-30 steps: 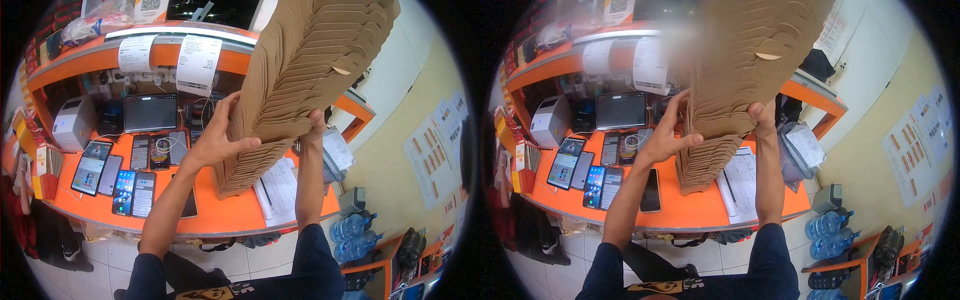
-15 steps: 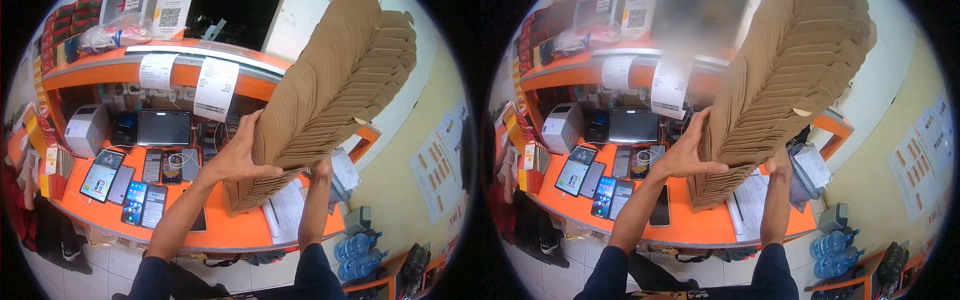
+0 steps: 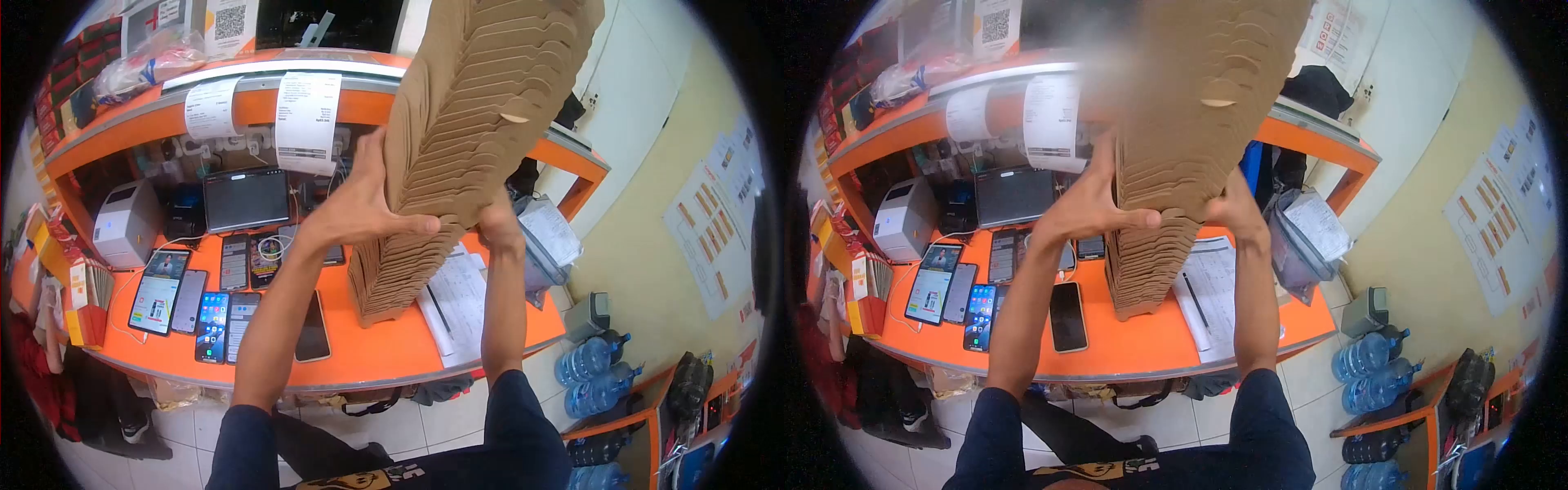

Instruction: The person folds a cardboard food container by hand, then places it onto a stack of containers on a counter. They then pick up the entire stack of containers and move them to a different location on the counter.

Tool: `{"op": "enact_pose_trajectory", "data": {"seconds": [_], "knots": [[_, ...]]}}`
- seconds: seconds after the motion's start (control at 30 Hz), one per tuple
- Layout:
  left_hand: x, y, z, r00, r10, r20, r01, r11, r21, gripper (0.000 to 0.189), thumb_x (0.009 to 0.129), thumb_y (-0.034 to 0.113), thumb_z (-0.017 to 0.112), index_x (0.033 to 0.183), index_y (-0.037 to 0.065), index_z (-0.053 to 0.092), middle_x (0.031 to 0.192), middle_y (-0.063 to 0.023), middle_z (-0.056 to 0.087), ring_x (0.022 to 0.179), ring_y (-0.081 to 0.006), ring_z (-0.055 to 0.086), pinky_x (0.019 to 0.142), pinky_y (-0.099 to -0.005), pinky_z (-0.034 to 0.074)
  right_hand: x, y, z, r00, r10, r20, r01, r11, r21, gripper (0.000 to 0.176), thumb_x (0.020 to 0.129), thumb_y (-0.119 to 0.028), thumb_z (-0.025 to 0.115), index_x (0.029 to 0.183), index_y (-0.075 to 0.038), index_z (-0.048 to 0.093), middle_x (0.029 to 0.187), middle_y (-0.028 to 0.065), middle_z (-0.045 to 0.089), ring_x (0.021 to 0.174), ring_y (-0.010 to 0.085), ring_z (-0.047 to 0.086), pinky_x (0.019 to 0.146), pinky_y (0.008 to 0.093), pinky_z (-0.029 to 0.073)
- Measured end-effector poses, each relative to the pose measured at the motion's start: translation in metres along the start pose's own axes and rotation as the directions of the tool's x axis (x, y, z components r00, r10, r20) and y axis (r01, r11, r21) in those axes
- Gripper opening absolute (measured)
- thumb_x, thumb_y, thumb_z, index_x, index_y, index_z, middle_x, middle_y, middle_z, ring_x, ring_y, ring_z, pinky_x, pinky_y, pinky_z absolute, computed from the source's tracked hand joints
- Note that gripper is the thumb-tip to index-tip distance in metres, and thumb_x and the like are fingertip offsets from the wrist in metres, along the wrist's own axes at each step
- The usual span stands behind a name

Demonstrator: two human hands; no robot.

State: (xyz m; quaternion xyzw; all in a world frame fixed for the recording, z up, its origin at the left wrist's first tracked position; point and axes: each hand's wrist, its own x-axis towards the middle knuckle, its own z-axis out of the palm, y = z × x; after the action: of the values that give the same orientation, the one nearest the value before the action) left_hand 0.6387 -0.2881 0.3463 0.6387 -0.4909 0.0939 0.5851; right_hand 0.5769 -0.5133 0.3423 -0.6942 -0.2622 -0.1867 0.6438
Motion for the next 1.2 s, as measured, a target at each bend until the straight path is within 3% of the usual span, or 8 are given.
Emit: {"op": "enact_pose_trajectory", "data": {"seconds": [0.2, 0.27, 0.37, 0.7, 0.83, 0.97, 1.1, 1.2], "knots": [[0.055, 0.073, -0.005, 0.976, 0.152, -0.155, -0.131, 0.982, 0.139, 0.131, 0.06, 0.059, 0.086, 0.144, -0.012, 0.015, 0.131, -0.0314, 0.048, 0.125, -0.0401, 0.051, 0.11, -0.0442, 0.038, 0.033, -0.038, 0.009, 0.973, -0.179, -0.146, 0.179, 0.984, -0.01, 0.112, 0.066, -0.083, 0.064, 0.138, 0.001, 0.044, 0.131, 0.0163, 0.055, 0.119, 0.0274, 0.057, 0.101, 0.0419, 0.047], [0.046, 0.106, -0.004, 0.991, 0.071, -0.112, -0.073, 0.997, -0.011, 0.088, 0.086, 0.036, 0.074, 0.148, -0.002, 0.024, 0.14, -0.0206, 0.043, 0.13, -0.0292, 0.046, 0.109, -0.0431, 0.037, 0.046, -0.036, 0.011, 0.984, -0.151, -0.091, 0.159, 0.984, 0.083, 0.088, 0.076, -0.062, 0.07, 0.133, 0.001, 0.048, 0.124, 0.0166, 0.059, 0.112, 0.0267, 0.06, 0.094, 0.04, 0.051], [0.057, 0.056, 0.008, 0.96, 0.148, -0.236, -0.186, 0.972, -0.145, 0.124, 0.065, 0.06, 0.083, 0.142, -0.013, 0.019, 0.125, -0.0336, 0.051, 0.119, -0.0405, 0.056, 0.105, -0.0442, 0.044, 0.042, -0.023, 0.015, 0.989, -0.105, -0.101, 0.124, 0.971, 0.204, 0.075, 0.075, -0.044, 0.069, 0.131, 0.002, 0.049, 0.12, 0.017, 0.06, 0.107, 0.0267, 0.061, 0.092, 0.0387, 0.051], [0.056, 0.039, -0.015, 0.983, 0.169, -0.074, -0.155, 0.973, 0.174, 0.107, 0.072, 0.062, 0.077, 0.139, -0.008, 0.033, 0.118, -0.0272, 0.058, 0.111, -0.0344, 0.062, 0.094, -0.0363, 0.051, 0.054, -0.032, 0.006, 0.955, -0.078, -0.287, 0.168, 0.938, 0.304, 0.052, 0.094, -0.031, 0.056, 0.132, 0.004, 0.047, 0.121, 0.0098, 0.057, 0.108, 0.0142, 0.055, 0.089, 0.0281, 0.047], [0.08, 0.079, -0.015, 0.994, 0.103, 0.029, -0.093, 0.966, -0.243, 0.104, 0.07, 0.064, 0.078, 0.134, -0.008, 0.039, 0.118, -0.024, 0.058, 0.109, -0.0287, 0.062, 0.093, -0.0348, 0.051, 0.066, -0.045, 0.018, 0.931, -0.279, -0.237, 0.298, 0.953, 0.049, 0.069, 0.085, -0.051, 0.064, 0.131, 0.0, 0.053, 0.122, 0.014, 0.061, 0.106, 0.0255, 0.06, 0.09, 0.0366, 0.049], [0.068, 0.095, -0.005, 0.971, 0.163, 0.177, -0.055, 0.865, -0.499, 0.082, 0.087, 0.036, 0.071, 0.146, -0.003, 0.027, 0.137, -0.0211, 0.046, 0.128, -0.0285, 0.047, 0.108, -0.0417, 0.039, 0.066, -0.027, 0.025, 0.856, -0.244, -0.456, 0.414, 0.852, 0.32, 0.058, 0.079, -0.045, 0.061, 0.115, 0.0, 0.059, 0.104, 0.0122, 0.065, 0.093, 0.0256, 0.062, 0.08, 0.036, 0.05], [0.077, 0.048, 0.016, 0.989, 0.14, -0.047, -0.147, 0.961, -0.236, 0.088, 0.079, 0.047, 0.075, 0.138, -0.006, 0.037, 0.125, -0.0215, 0.056, 0.117, -0.028, 0.057, 0.099, -0.037, 0.046, 0.051, 0.002, -0.001, 0.818, -0.309, -0.485, 0.516, 0.766, 0.384, 0.042, 0.081, -0.042, 0.059, 0.094, -0.003, 0.062, 0.093, 0.0105, 0.065, 0.082, 0.0229, 0.061, 0.073, 0.0343, 0.049], [0.081, 0.051, 0.016, 0.982, 0.117, -0.15, -0.112, 0.993, 0.045, 0.105, 0.069, 0.059, 0.08, 0.134, -0.01, 0.037, 0.121, -0.0249, 0.057, 0.112, -0.0286, 0.061, 0.095, -0.0356, 0.05, 0.05, -0.014, -0.018, 0.96, -0.257, -0.107, 0.277, 0.92, 0.275, 0.04, 0.087, -0.038, 0.059, 0.102, -0.001, 0.063, 0.101, 0.0115, 0.066, 0.09, 0.0234, 0.062, 0.078, 0.035, 0.05]]}}
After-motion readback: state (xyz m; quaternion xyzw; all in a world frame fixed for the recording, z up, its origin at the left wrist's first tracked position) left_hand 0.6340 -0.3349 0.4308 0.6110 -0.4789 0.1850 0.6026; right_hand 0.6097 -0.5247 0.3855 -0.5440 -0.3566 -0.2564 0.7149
